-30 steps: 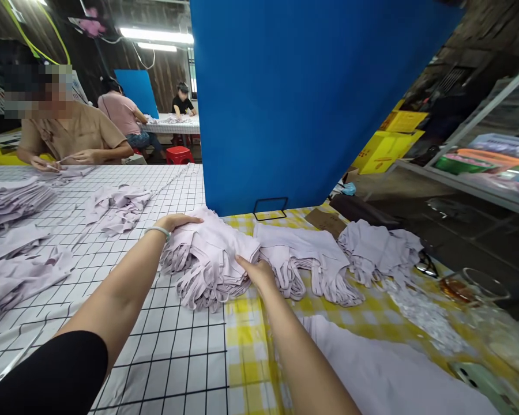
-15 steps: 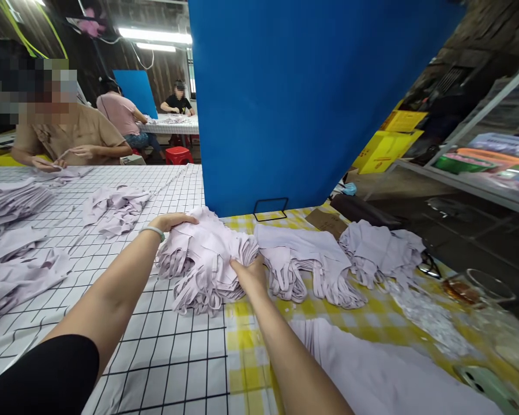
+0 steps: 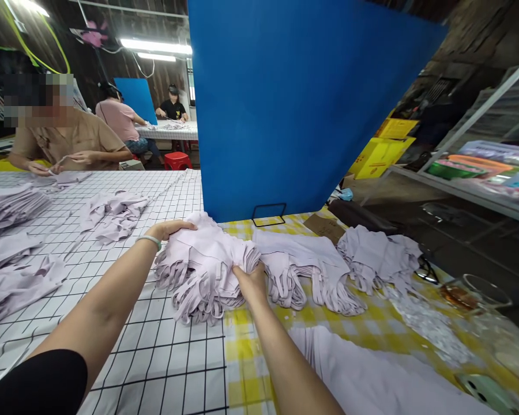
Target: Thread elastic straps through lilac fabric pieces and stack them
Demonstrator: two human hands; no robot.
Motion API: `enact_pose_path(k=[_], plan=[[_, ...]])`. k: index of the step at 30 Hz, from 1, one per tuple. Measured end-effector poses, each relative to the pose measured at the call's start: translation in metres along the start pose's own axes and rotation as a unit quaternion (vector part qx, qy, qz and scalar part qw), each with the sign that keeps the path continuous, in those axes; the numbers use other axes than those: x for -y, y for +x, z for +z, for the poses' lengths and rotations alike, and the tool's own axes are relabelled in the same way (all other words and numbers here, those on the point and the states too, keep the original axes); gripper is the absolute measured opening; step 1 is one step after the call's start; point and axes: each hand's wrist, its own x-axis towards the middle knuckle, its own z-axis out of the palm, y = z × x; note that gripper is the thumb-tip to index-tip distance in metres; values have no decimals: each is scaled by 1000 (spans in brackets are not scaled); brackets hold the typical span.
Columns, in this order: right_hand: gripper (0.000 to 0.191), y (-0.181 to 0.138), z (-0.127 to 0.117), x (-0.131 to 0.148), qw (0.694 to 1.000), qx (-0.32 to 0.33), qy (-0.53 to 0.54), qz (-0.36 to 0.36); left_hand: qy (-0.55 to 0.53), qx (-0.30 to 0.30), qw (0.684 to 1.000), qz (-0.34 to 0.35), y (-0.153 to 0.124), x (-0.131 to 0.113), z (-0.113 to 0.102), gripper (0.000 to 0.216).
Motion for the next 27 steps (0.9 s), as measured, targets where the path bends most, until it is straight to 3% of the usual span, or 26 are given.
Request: enact_pose_path(k=[5,9,13,17,20,24,27], plan=[[65,2,-4,0,1000,6,-13,-3,-27,-39,999,-5,-5,7,5,47],[69,15,-5,16,999,19,-31,-11,-45,-91,995,-8,-13,15,-4,46],[72,54,0,54,996,67,-33,-51,-68,-145,987,0,-29,32,-13,42],[62,102,1,82,991,103,-45,-66,-70,-191,979,27,-39,43,0,41],[57,122,-4,81,990,94,-78,-77,-28,-239,969,54,-35,43,15,46],[49,122,-13,69,982,39,-120,-139,75,-338,933,98,-32,38,22,66],[33,112,-23,70,969,18,-134,-208,161,-378,896,171,-42,31,30,54]])
